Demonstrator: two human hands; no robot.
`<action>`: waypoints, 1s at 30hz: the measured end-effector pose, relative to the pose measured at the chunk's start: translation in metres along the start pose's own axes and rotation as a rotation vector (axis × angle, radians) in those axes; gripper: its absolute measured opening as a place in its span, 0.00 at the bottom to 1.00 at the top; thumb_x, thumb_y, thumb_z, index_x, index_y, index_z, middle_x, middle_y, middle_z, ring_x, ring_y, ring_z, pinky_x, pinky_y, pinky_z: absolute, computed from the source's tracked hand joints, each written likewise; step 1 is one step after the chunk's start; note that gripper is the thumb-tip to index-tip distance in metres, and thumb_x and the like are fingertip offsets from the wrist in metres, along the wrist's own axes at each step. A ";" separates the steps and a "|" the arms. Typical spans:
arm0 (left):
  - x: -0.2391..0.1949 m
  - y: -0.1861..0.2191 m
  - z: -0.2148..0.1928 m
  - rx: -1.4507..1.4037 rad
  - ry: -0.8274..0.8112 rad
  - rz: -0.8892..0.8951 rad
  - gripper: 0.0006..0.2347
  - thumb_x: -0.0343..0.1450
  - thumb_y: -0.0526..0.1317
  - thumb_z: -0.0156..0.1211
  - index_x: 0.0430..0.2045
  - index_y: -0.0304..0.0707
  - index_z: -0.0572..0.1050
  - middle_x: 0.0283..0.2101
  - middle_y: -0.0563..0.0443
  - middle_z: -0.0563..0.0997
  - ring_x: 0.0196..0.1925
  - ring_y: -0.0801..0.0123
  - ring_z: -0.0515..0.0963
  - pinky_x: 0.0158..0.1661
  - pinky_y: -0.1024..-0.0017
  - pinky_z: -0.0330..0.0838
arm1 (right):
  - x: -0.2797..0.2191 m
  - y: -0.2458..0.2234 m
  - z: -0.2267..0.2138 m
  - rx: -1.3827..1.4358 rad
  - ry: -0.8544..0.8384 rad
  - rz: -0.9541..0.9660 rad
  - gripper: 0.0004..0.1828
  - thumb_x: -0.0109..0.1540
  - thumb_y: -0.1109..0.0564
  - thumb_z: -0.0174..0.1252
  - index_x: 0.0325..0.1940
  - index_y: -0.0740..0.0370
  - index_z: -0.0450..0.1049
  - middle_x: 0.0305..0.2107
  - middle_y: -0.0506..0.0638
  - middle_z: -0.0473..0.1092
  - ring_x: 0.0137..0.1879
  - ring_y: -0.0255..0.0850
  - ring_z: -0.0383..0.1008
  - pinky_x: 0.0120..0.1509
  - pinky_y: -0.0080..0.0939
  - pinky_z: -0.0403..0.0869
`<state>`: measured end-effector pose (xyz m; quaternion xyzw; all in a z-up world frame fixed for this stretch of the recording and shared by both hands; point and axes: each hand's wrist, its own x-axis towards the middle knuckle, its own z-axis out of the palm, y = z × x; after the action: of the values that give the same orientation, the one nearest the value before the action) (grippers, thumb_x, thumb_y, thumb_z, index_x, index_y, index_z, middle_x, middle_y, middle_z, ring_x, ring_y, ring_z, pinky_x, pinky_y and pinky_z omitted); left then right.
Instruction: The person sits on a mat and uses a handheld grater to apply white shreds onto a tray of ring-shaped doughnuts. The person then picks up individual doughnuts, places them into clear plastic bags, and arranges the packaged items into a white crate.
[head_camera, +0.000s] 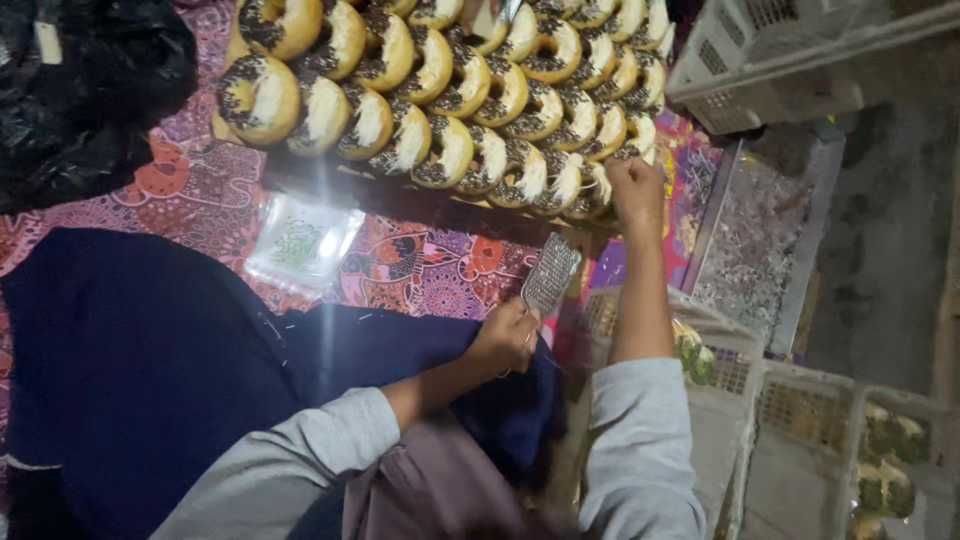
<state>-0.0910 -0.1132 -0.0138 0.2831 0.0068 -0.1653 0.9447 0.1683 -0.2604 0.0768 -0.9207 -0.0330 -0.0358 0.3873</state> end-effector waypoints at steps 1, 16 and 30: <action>0.005 0.001 0.003 -0.089 -0.051 0.036 0.07 0.79 0.38 0.47 0.34 0.34 0.68 0.21 0.51 0.72 0.14 0.70 0.70 0.14 0.69 0.62 | -0.004 0.002 -0.008 0.130 -0.005 -0.003 0.17 0.67 0.51 0.64 0.28 0.63 0.73 0.24 0.41 0.69 0.32 0.27 0.63 0.36 0.34 0.65; 0.138 0.025 0.051 0.259 0.135 0.063 0.07 0.78 0.38 0.47 0.33 0.32 0.66 0.18 0.48 0.73 0.10 0.67 0.72 0.12 0.68 0.66 | -0.028 -0.036 -0.013 -0.534 0.204 -0.410 0.13 0.64 0.56 0.65 0.32 0.67 0.73 0.25 0.63 0.73 0.29 0.56 0.74 0.34 0.54 0.70; 0.126 0.011 0.041 0.211 0.116 -0.006 0.08 0.79 0.38 0.45 0.31 0.34 0.64 0.19 0.52 0.70 0.10 0.72 0.67 0.12 0.72 0.62 | 0.006 0.006 0.007 -0.514 0.141 -0.330 0.08 0.63 0.58 0.61 0.32 0.66 0.74 0.22 0.62 0.74 0.26 0.55 0.75 0.33 0.52 0.72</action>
<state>0.0282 -0.1659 0.0132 0.3899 0.0448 -0.1513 0.9072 0.1756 -0.2591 0.0680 -0.9659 -0.1448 -0.1692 0.1321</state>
